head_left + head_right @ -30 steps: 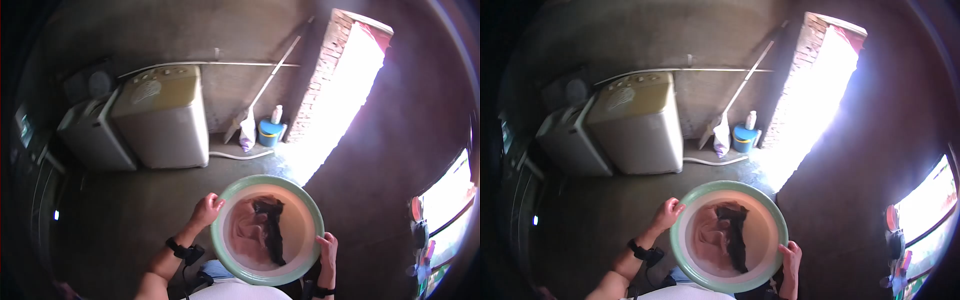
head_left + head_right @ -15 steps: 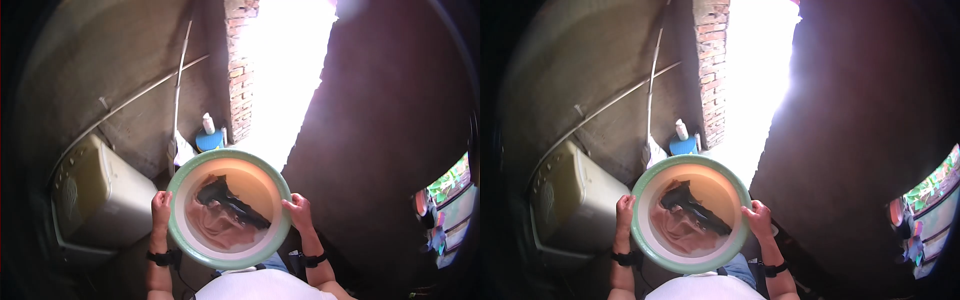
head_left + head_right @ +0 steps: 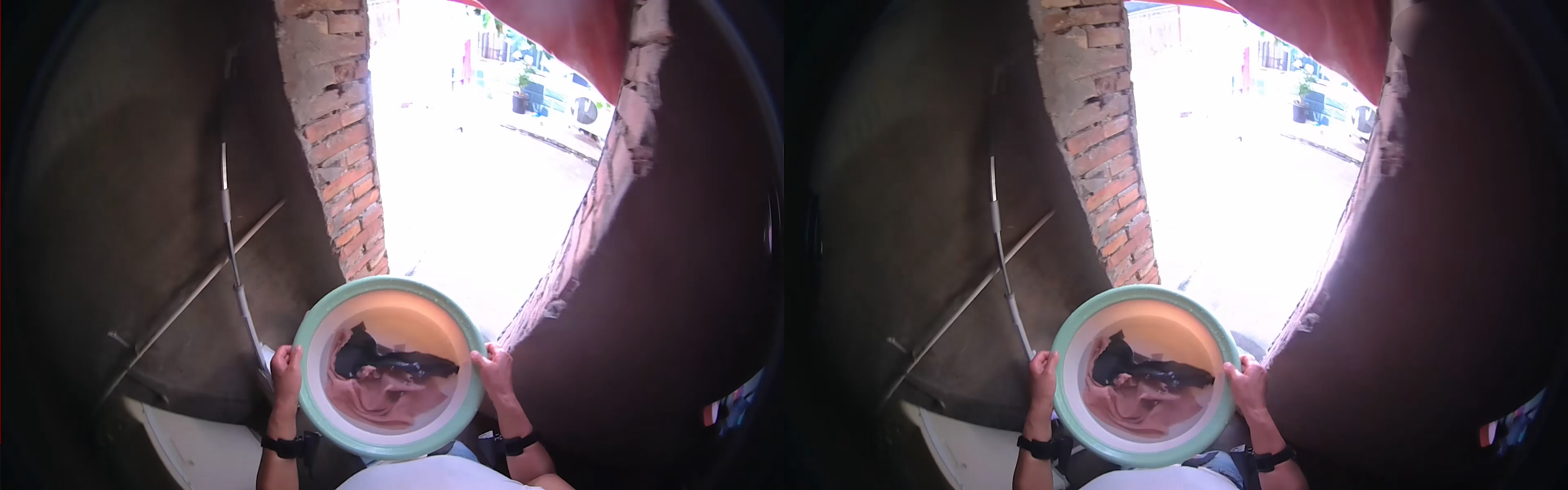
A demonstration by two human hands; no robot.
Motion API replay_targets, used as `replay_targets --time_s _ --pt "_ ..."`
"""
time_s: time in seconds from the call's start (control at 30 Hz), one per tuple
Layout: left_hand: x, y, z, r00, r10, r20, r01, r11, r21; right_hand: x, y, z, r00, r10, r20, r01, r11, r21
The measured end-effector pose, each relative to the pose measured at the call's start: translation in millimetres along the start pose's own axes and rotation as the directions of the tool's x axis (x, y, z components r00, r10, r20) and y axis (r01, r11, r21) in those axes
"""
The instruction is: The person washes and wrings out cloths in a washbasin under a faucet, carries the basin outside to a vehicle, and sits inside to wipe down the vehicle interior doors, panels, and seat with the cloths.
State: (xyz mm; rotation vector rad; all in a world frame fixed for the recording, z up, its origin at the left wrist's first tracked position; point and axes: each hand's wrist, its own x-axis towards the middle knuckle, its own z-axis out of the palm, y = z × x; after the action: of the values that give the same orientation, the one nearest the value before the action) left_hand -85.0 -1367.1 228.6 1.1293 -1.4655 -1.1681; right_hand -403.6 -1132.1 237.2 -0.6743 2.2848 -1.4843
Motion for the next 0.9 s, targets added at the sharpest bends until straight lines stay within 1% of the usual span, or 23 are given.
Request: replay_targets --time_s 0.03,0.07,0.1,0.13,0.17,0.23,0.3,0.37,0.43,0.47,0.53,0.57,0.67,0.73,0.8,0.87,0.9 --pt "21 2 19 1.000 0.007 0.030 -0.007 1.000 0.014 15 1 4 1.000 0.021 -0.010 -0.021 1.000 -0.005" --pt "45 6 35 0.997 0.027 0.077 -0.028 1.000 0.004 29 3 9 0.997 0.036 -0.063 -0.034 0.999 0.028" --pt "74 1 46 0.989 0.059 0.132 -0.077 0.988 0.136 46 -3 17 0.990 0.039 -0.134 -0.030 0.997 0.073" --pt "97 1 64 0.983 0.059 0.171 -0.066 0.997 0.036 60 1 21 0.982 0.077 -0.173 -0.076 0.997 0.017" --pt "116 0 81 0.975 0.050 0.216 -0.037 0.997 -0.066 68 -4 22 0.974 0.081 -0.213 -0.079 0.997 0.015" --pt "160 -4 115 0.953 0.078 0.293 -0.055 0.995 -0.085 85 -13 28 0.943 0.074 -0.325 -0.062 0.997 0.047" --pt "195 -6 146 0.930 0.090 0.357 -0.059 0.994 -0.097 112 -18 32 0.913 0.108 -0.393 -0.105 0.994 0.028" --pt "228 1 185 0.906 0.042 0.421 0.001 0.995 -0.103 141 -25 31 0.876 0.130 -0.465 -0.145 0.989 0.004" --pt "255 3 222 0.892 0.032 0.451 0.008 0.996 -0.085 171 -25 29 0.845 0.120 -0.522 -0.141 0.990 0.000" --pt "266 4 242 0.892 0.021 0.451 0.005 0.998 -0.058 187 -13 28 0.836 0.133 -0.533 -0.148 0.989 0.014" --pt "290 5 283 0.876 0.009 0.483 0.031 0.997 -0.074 226 1 21 0.831 0.088 -0.549 -0.088 0.996 0.027" --pt "296 2 297 0.868 -0.018 0.496 0.065 0.995 -0.078 240 3 19 0.834 0.100 -0.542 -0.107 0.994 0.019" --pt "326 -17 340 0.878 -0.017 0.478 0.087 0.988 -0.125 296 -5 7 0.829 0.076 -0.554 -0.101 0.995 -0.014" --pt "332 -20 354 0.881 -0.035 0.473 0.119 0.982 -0.150 316 -2 1 0.840 0.113 -0.531 -0.076 0.993 0.091" --pt "342 -11 379 0.894 -0.011 0.448 0.098 0.981 -0.170 352 -4 -8 0.849 0.094 -0.521 -0.071 0.995 0.065" --pt "359 -15 406 0.906 -0.056 0.418 0.140 0.975 -0.173 391 -11 -15 0.871 0.066 -0.487 -0.058 0.998 0.030" --pt "368 -16 419 0.909 -0.079 0.410 0.162 0.972 -0.172 411 -16 -19 0.872 0.095 -0.481 -0.092 0.995 0.030"
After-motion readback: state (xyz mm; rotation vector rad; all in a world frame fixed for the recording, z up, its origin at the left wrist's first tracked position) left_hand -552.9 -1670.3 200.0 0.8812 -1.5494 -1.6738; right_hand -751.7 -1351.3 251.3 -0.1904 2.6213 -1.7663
